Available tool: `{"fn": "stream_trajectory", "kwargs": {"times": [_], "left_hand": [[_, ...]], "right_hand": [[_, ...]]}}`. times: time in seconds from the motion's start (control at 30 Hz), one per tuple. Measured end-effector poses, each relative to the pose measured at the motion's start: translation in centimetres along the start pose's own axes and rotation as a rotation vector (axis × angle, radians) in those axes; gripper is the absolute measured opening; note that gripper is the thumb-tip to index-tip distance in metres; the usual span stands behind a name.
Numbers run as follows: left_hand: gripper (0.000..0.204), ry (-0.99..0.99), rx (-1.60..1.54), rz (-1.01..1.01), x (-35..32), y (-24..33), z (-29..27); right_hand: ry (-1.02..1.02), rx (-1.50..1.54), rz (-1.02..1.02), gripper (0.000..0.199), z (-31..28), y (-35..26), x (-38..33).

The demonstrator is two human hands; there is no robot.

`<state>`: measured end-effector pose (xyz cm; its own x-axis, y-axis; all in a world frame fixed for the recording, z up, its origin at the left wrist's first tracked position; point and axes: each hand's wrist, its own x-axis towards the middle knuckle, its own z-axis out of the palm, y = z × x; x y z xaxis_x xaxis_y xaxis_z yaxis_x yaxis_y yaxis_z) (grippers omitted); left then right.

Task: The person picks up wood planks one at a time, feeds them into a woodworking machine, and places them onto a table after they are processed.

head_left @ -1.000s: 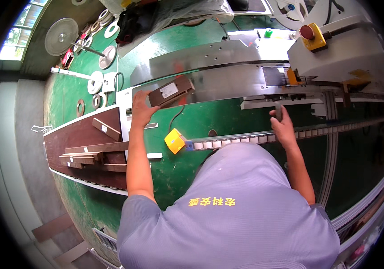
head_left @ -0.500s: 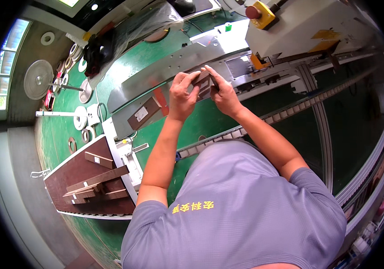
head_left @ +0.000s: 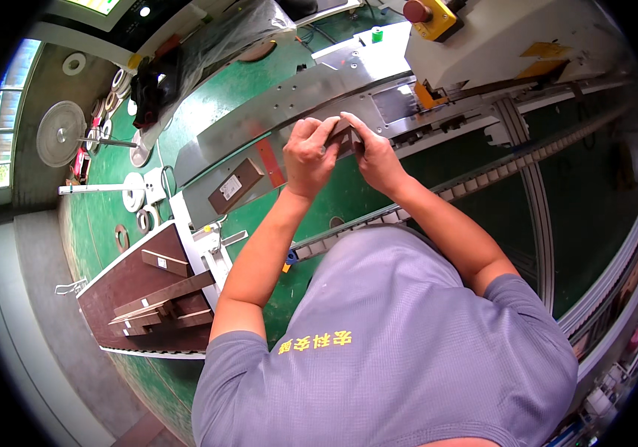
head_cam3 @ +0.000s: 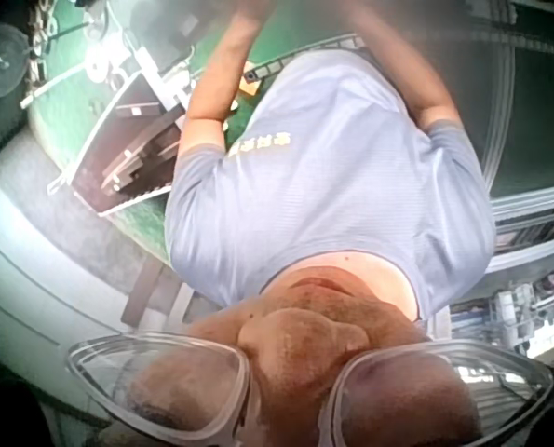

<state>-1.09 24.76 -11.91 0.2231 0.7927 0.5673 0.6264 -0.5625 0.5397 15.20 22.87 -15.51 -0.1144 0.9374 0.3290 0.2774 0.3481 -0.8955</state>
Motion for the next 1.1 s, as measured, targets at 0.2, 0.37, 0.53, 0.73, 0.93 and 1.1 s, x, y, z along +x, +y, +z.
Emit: {"fn": "stream_trajectory", "kwargs": {"times": [0.2,0.37,0.53,0.73,0.93,1.1], "left_hand": [[0.043,-0.013,0.049,0.049,0.0,0.6,-0.1],[0.040,-0.009,0.017,0.062,-1.2,1.3,0.4],[0.036,-0.049,-0.025,-0.025,-0.1,1.4,-0.5],[0.035,-0.036,-0.026,0.008,-0.5,1.1,-0.2],[0.039,-0.061,-0.191,-0.094,-1.0,0.9,-0.4],[0.041,0.093,-0.582,-0.513,-1.4,-0.1,1.5]], "right_hand": [[-0.071,-0.042,0.171,0.059,-0.6,-2.1,0.7],[-0.116,-0.070,0.159,0.063,-1.7,-1.9,0.1],[-0.105,-0.016,0.134,0.067,-1.6,-1.3,-1.8],[-0.009,-0.009,0.007,0.065,-0.8,-0.6,-1.4],[-0.056,-0.162,-0.072,0.061,-2.3,-2.7,1.1],[0.045,-0.268,-0.168,0.037,-2.9,-3.4,1.3]]}}
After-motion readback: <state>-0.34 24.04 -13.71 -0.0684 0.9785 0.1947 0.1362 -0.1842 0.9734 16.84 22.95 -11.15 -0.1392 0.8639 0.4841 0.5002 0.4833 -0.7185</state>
